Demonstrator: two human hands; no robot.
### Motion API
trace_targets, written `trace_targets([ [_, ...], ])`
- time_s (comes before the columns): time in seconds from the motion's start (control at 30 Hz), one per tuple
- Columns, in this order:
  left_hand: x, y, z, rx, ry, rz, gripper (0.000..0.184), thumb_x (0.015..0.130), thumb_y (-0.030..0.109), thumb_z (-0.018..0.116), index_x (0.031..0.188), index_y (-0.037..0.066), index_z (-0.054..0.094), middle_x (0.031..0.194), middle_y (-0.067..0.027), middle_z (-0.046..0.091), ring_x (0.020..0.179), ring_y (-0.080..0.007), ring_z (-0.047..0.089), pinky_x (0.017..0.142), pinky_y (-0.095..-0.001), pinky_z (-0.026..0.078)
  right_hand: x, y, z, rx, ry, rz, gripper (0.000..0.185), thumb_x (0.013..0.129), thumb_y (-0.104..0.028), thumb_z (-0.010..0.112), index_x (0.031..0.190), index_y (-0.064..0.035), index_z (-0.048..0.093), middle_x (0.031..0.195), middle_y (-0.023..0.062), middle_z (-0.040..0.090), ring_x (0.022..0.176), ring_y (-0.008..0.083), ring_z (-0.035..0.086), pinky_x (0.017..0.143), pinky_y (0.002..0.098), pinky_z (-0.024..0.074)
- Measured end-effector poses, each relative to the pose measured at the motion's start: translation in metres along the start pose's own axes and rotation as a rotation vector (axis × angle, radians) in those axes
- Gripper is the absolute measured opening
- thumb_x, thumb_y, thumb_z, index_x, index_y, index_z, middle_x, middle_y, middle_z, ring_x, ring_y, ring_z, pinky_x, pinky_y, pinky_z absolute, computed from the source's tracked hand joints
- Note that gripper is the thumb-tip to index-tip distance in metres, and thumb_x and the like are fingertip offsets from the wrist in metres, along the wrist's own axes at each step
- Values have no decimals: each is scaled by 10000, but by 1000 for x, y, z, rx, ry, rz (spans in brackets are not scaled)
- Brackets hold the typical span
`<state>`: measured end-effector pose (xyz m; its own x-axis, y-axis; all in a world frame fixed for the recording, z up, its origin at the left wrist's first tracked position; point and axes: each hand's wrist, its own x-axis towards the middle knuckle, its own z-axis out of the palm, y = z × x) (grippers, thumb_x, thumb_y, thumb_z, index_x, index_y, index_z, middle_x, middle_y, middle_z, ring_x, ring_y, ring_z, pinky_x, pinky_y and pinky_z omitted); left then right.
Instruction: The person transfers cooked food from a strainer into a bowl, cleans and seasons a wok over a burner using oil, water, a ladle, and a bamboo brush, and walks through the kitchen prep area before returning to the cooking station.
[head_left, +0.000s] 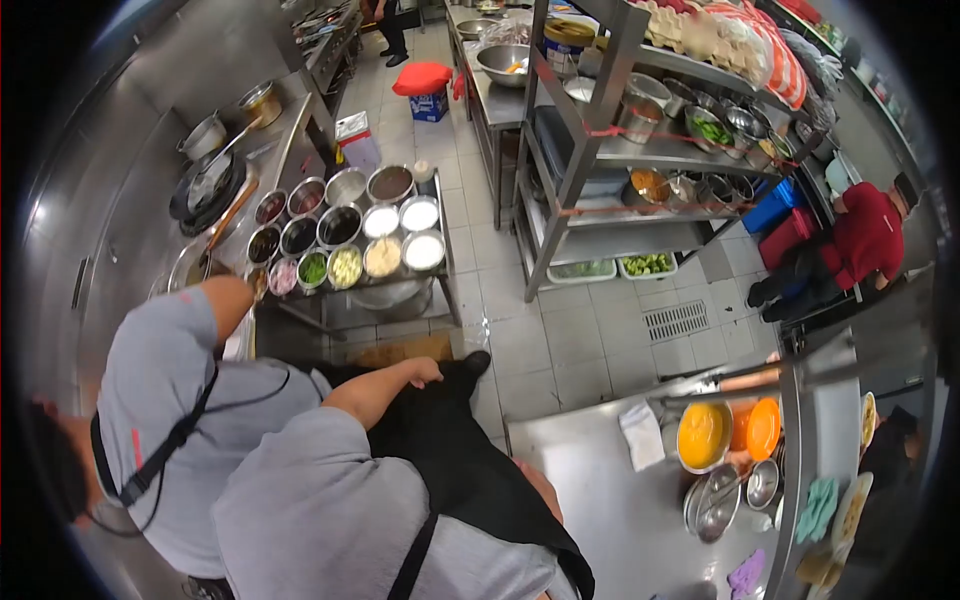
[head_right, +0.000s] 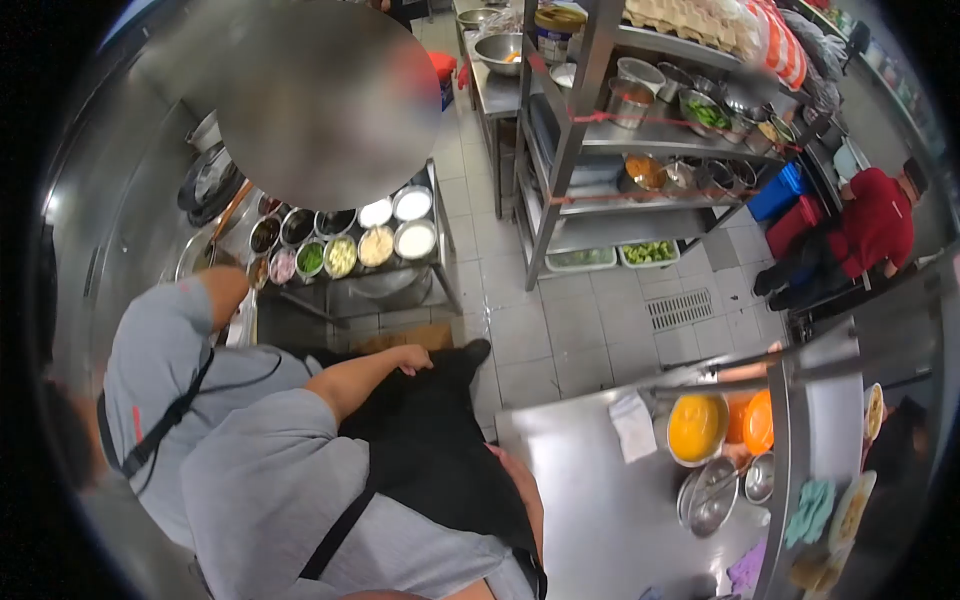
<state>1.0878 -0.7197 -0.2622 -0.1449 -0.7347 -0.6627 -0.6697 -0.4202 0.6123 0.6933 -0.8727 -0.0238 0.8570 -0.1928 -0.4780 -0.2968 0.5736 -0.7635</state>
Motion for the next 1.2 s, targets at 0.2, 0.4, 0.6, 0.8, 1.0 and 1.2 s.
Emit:
trace_targets([
  [0.2,34,58,-115,-429,-196,-299,336,879,387,567,922,60,630,743,-47,558,587,-157,550,484,-315,476,103,-12,-5,-40,98,98,437,979,-354,438,1228,-25,583,1152,81,627,1054,183,565,930,310,415],
  [0.4,41,92,-191,-464,-492,-71,434,916,494,517,1125,124,608,975,11,593,779,-86,553,688,-248,472,179,38,-15,-67,69,103,421,974,-341,442,1200,-23,599,1127,97,642,1026,207,588,907,328,434],
  [0.6,25,109,-232,-465,-632,23,456,939,412,532,1209,48,588,1120,-45,611,984,-129,554,887,-278,433,246,97,-25,-105,-35,-124,405,969,-329,445,1172,-21,614,1102,112,657,997,231,611,883,346,454],
  [0.8,37,138,-280,-439,-594,169,376,950,304,542,1171,5,602,1121,-59,632,1049,-132,549,929,-271,418,316,41,-86,-818,111,90,402,902,-362,495,1008,-14,667,1014,214,652,952,370,621,838,447,469],
  [1.0,96,216,-343,-174,-523,118,370,948,323,540,1119,4,617,1047,-68,656,991,-125,568,867,-289,446,311,-20,-183,-635,509,113,427,891,-410,547,1048,-33,671,1013,177,676,985,326,626,850,419,478],
  [1.2,202,301,-376,-129,-272,317,385,934,374,560,1068,22,636,976,-90,659,935,-141,588,846,-295,457,361,1,-372,-831,515,260,396,888,-389,563,1047,-44,677,992,158,677,942,285,629,798,395,499],
])
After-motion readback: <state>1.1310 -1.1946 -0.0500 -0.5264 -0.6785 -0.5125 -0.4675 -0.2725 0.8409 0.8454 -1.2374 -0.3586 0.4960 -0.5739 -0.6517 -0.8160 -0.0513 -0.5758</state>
